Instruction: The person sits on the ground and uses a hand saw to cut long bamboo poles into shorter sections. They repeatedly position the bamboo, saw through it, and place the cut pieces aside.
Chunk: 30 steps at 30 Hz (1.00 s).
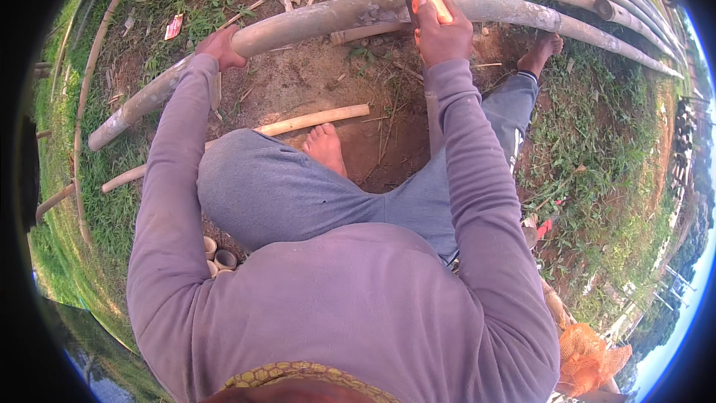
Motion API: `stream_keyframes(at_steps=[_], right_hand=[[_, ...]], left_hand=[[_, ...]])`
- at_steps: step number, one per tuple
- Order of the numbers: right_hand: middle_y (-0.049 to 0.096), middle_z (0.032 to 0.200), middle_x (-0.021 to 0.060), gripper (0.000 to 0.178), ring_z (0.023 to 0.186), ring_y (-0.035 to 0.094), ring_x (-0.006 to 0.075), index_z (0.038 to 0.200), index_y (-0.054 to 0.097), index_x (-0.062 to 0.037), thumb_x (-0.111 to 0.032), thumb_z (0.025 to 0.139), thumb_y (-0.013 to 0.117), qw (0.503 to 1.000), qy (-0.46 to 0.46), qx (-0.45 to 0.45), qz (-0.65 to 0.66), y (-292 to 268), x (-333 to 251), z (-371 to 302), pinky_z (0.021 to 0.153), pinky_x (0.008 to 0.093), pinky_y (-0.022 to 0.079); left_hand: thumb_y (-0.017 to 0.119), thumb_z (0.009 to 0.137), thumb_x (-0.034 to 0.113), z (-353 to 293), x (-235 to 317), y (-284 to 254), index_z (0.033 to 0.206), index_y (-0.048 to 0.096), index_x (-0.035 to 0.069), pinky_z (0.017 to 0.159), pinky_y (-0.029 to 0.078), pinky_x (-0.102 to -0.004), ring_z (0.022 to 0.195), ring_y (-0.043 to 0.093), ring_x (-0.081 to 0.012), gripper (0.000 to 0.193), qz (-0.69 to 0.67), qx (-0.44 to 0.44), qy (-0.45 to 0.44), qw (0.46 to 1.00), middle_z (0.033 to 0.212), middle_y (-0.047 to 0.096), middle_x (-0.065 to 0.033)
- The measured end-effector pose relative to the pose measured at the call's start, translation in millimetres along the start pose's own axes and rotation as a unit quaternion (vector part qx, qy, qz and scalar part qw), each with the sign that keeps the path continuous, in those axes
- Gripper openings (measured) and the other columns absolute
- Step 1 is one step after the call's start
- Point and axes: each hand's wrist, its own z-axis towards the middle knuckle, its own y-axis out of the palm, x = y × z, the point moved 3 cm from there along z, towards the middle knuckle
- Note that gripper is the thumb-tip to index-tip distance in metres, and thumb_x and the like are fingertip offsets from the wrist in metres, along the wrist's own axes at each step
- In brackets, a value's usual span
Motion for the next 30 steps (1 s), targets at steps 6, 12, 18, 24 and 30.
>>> stream_keyframes(at_steps=[6, 12, 18, 24, 30], right_hand=[[0.075, 0.117, 0.0117, 0.051, 0.068, 0.062, 0.0051, 0.152, 0.057, 0.0035, -0.02, 0.109, 0.069, 0.996, 0.08, -0.031, -0.024, -67, -43, -150, 0.054, 0.0215, 0.049], [0.075, 0.116, 0.0111, 0.052, 0.066, 0.06, 0.0055, 0.15, 0.058, 0.0061, -0.026, 0.11, 0.069, 0.999, 0.051, -0.019, -0.001, -73, -51, -171, 0.055, 0.0212, 0.049], [0.071, 0.094, 0.0035, 0.044, 0.071, 0.065, 0.0063, 0.141, 0.059, 0.0026, -0.016, 0.105, 0.076, 0.996, 0.086, -0.018, 0.026, 2, -9, -32, 0.06, 0.0243, 0.055], [0.07, 0.092, 0.0055, 0.043, 0.065, 0.067, 0.0095, 0.138, 0.053, 0.0033, -0.022, 0.109, 0.072, 0.996, -0.065, -0.014, 0.055, 4, 8, -55, 0.056, 0.0239, 0.055], [0.075, 0.091, 0.0095, 0.036, 0.077, 0.07, 0.0125, 0.121, 0.069, 0.0051, -0.027, 0.105, 0.076, 0.99, 0.052, 0.005, -0.129, -8, -38, 10, 0.068, 0.0293, 0.056]], left_hand=[[0.09, 0.062, 0.034, -9, -17, 2, 0.126, 0.067, 0.016, 0.098, 0.057, -0.05, 0.116, 0.073, -0.0385, 0.07, 0.001, -0.037, -0.023, 0.999, 0.121, 0.077, -0.0139], [0.091, 0.063, 0.037, -10, -20, 2, 0.138, 0.064, 0.018, 0.103, 0.056, -0.0491, 0.122, 0.071, -0.0371, 0.081, 0.013, -0.018, -0.026, 0.999, 0.127, 0.076, -0.0145], [0.098, 0.068, 0.045, -17, 6, -5, 0.155, 0.052, 0.023, 0.124, 0.036, -0.0645, 0.149, 0.053, -0.0359, 0.101, 0.101, -0.043, -0.067, 0.992, 0.152, 0.064, -0.0114], [0.097, 0.069, 0.044, -14, 42, 14, 0.151, 0.054, 0.021, 0.115, 0.048, -0.0548, 0.134, 0.064, -0.0363, 0.095, 0.083, 0.107, 0.043, 0.99, 0.143, 0.067, -0.0141], [0.096, 0.071, 0.041, -2, 49, 20, 0.14, 0.058, 0.02, 0.1, 0.057, -0.0499, 0.119, 0.072, -0.0377, 0.081, 0.066, 0.096, 0.036, 0.993, 0.126, 0.073, -0.0148]])
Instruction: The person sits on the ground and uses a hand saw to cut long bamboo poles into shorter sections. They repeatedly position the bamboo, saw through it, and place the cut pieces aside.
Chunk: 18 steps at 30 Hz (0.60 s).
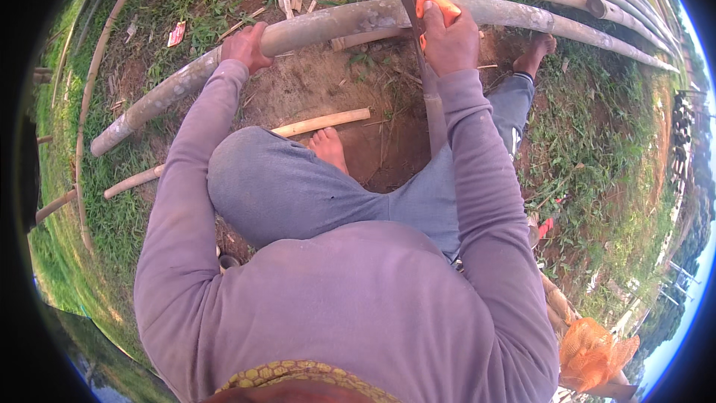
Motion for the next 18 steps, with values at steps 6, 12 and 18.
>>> stream_keyframes(at_steps=[6, 12, 18], right_hand=[[0.067, 0.082, 0.0034, 0.024, 0.056, 0.057, 0.0048, 0.126, 0.059, 0.0024, -0.015, 0.111, 0.065, 0.995, 0.035, -0.037, 0.087, -97, -18, -181, 0.05, 0.0212, 0.045], [0.068, 0.077, 0.0035, 0.025, 0.065, 0.06, 0.0057, 0.11, 0.067, 0.0028, -0.021, 0.108, 0.072, 0.996, 0.004, 0.009, 0.093, -33, 27, -93, 0.059, 0.0253, 0.049], [0.073, 0.082, 0.0082, 0.036, 0.072, 0.066, 0.0167, 0.108, 0.073, 0.0045, -0.03, 0.101, 0.079, 0.999, -0.04, 0.015, -0.031, 10, 26, -7, 0.069, 0.0363, 0.055]], left_hand=[[0.094, 0.071, 0.039, -9, -11, -1, 0.137, 0.059, 0.02, 0.097, 0.058, -0.0503, 0.114, 0.073, -0.0388, 0.077, -0.01, -0.002, -0.004, 1.0, 0.121, 0.073, -0.0147], [0.094, 0.074, 0.041, -15, -10, -3, 0.134, 0.058, 0.02, 0.102, 0.055, -0.052, 0.122, 0.071, -0.0364, 0.073, -0.004, 0.002, -0.015, 1.0, 0.128, 0.074, -0.0121], [0.093, 0.07, 0.038, -3, -2, -4, 0.137, 0.059, 0.021, 0.097, 0.058, -0.051, 0.116, 0.072, -0.0385, 0.077, -0.008, -0.019, -0.005, 1.0, 0.123, 0.073, -0.0139]])
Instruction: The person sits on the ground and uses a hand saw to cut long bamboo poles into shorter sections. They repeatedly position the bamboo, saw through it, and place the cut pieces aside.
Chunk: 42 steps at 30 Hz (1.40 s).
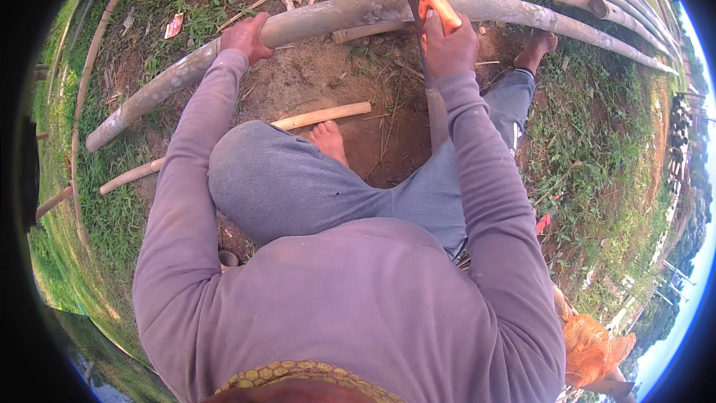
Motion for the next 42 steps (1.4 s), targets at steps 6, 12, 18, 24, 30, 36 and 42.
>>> stream_keyframes(at_steps=[6, 12, 18, 24, 30, 36, 42], right_hand=[[0.066, 0.08, 0.0025, 0.022, 0.057, 0.057, 0.0052, 0.126, 0.059, 0.0027, -0.01, 0.109, 0.066, 0.992, 0.065, -0.027, 0.105, -134, -24, -206, 0.051, 0.0223, 0.047], [0.071, 0.081, 0.0037, 0.028, 0.072, 0.063, 0.0093, 0.108, 0.071, 0.0028, -0.023, 0.104, 0.078, 0.998, 0.005, 0.006, 0.064, -1, 8, -16, 0.067, 0.0308, 0.053], [0.07, 0.08, 0.0045, 0.025, 0.066, 0.064, 0.0107, 0.109, 0.07, 0.0019, -0.021, 0.103, 0.077, 0.998, 0.028, 0.014, 0.055, -37, 14, -83, 0.061, 0.0304, 0.053], [0.067, 0.077, 0.0034, 0.024, 0.056, 0.059, 0.0062, 0.125, 0.06, 0.0046, -0.012, 0.109, 0.067, 0.992, 0.046, -0.014, 0.121, -114, -7, -201, 0.051, 0.0225, 0.048], [0.072, 0.081, 0.0049, 0.026, 0.073, 0.064, 0.0092, 0.108, 0.072, 0.003, -0.022, 0.104, 0.078, 0.998, -0.002, 0.022, 0.067, 6, 8, -1, 0.067, 0.0305, 0.054], [0.07, 0.082, 0.0038, 0.023, 0.06, 0.062, 0.0056, 0.122, 0.063, 0.0022, -0.014, 0.108, 0.07, 0.993, 0.068, -0.03, 0.096, -97, 3, -178, 0.054, 0.0227, 0.05], [0.068, 0.079, 0.0026, 0.022, 0.062, 0.061, 0.0063, 0.117, 0.066, 0.0016, -0.017, 0.107, 0.072, 0.984, 0.051, -0.016, 0.169, -50, 24, -125, 0.056, 0.0254, 0.051]], left_hand=[[0.094, 0.071, 0.039, -8, -12, 0, 0.144, 0.058, 0.024, 0.098, 0.058, -0.0512, 0.117, 0.072, -0.0382, 0.082, 0.0, 0.006, -0.013, 1.0, 0.124, 0.074, -0.0136], [0.095, 0.073, 0.042, 2, 4, -3, 0.133, 0.06, 0.022, 0.1, 0.057, -0.051, 0.118, 0.073, -0.0369, 0.072, -0.008, 0.012, 0.003, 1.0, 0.121, 0.076, -0.0122], [0.095, 0.071, 0.041, 3, 1, -6, 0.131, 0.06, 0.021, 0.097, 0.058, -0.0521, 0.118, 0.073, -0.0363, 0.073, -0.017, -0.019, -0.009, 1.0, 0.122, 0.076, -0.0128], [0.095, 0.072, 0.04, -10, -8, 0, 0.131, 0.06, 0.021, 0.095, 0.058, -0.0514, 0.118, 0.073, -0.0365, 0.071, -0.01, 0.005, -0.016, 1.0, 0.121, 0.076, -0.0132], [0.094, 0.072, 0.04, 17, 6, -10, 0.133, 0.06, 0.022, 0.097, 0.058, -0.051, 0.119, 0.073, -0.0362, 0.072, -0.006, 0.001, 0.004, 1.0, 0.125, 0.076, -0.0128], [0.094, 0.067, 0.039, -11, -7, 4, 0.146, 0.059, 0.024, 0.098, 0.059, -0.0499, 0.118, 0.073, -0.0383, 0.087, -0.015, -0.049, -0.02, 0.998, 0.129, 0.075, -0.0138], [0.094, 0.072, 0.04, -10, -10, 1, 0.134, 0.061, 0.022, 0.097, 0.058, -0.0502, 0.118, 0.073, -0.0358, 0.073, -0.006, 0.017, -0.02, 1.0, 0.125, 0.076, -0.0127]])
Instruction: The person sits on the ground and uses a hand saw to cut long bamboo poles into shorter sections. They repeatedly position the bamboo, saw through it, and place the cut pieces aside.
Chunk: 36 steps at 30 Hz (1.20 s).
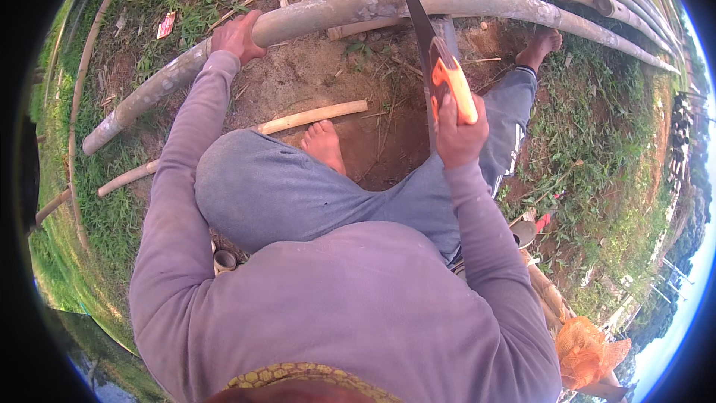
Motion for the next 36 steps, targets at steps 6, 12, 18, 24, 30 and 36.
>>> stream_keyframes(at_steps=[6, 12, 18, 24, 30, 36], right_hand=[[0.071, 0.08, 0.0031, 0.024, 0.069, 0.063, 0.0081, 0.11, 0.07, 0.0023, -0.02, 0.104, 0.077, 0.981, -0.08, 0.033, -0.173, 49, 2, 95, 0.064, 0.0292, 0.054], [0.068, 0.078, 0.0052, 0.02, 0.059, 0.061, 0.0061, 0.12, 0.061, 0.0042, -0.01, 0.108, 0.068, 1.0, -0.001, -0.012, -0.016, -61, -39, -102, 0.053, 0.0227, 0.05], [0.072, 0.08, 0.0047, 0.026, 0.071, 0.064, 0.009, 0.106, 0.071, 0.003, -0.022, 0.103, 0.078, 0.997, -0.023, 0.029, -0.061, 44, 7, 108, 0.065, 0.031, 0.054], [0.071, 0.081, 0.0035, 0.018, 0.062, 0.063, 0.0064, 0.116, 0.065, 0.0002, -0.012, 0.106, 0.074, 0.999, 0.039, -0.003, -0.036, 10, -14, 12, 0.055, 0.0245, 0.05], [0.069, 0.08, 0.005, 0.02, 0.057, 0.06, 0.0071, 0.119, 0.062, 0.0034, -0.012, 0.108, 0.069, 0.999, -0.008, -0.015, -0.052, -50, -23, -77, 0.053, 0.0238, 0.048], [0.073, 0.082, 0.0056, 0.03, 0.075, 0.064, 0.0102, 0.109, 0.073, 0.0034, -0.025, 0.102, 0.08, 0.996, -0.03, 0.032, -0.076, 57, -3, 140, 0.07, 0.0308, 0.055]], left_hand=[[0.093, 0.072, 0.04, 12, 18, -5, 0.137, 0.061, 0.023, 0.098, 0.058, -0.0499, 0.117, 0.073, -0.0356, 0.075, -0.013, -0.039, 0.024, 0.999, 0.124, 0.076, -0.0127], [0.094, 0.068, 0.039, 2, -6, 2, 0.148, 0.059, 0.025, 0.098, 0.058, -0.0499, 0.116, 0.073, -0.038, 0.088, -0.012, -0.018, 0.0, 1.0, 0.127, 0.076, -0.013], [0.093, 0.069, 0.039, 18, 16, 1, 0.145, 0.06, 0.025, 0.099, 0.058, -0.0503, 0.117, 0.073, -0.0374, 0.085, -0.001, -0.018, 0.023, 1.0, 0.126, 0.075, -0.0134], [0.092, 0.07, 0.039, 23, 6, -6, 0.146, 0.059, 0.024, 0.099, 0.058, -0.0502, 0.118, 0.073, -0.0365, 0.084, -0.002, -0.024, 0.01, 1.0, 0.125, 0.075, -0.0135], [0.092, 0.07, 0.039, 3, -1, -2, 0.146, 0.059, 0.022, 0.1, 0.058, -0.0504, 0.119, 0.072, -0.0364, 0.084, 0.012, -0.021, 0.006, 1.0, 0.128, 0.074, -0.0128], [0.092, 0.07, 0.04, 23, 18, -9, 0.144, 0.06, 0.023, 0.101, 0.058, -0.0502, 0.121, 0.072, -0.0367, 0.082, 0.007, -0.043, 0.012, 0.999, 0.131, 0.074, -0.0126]])
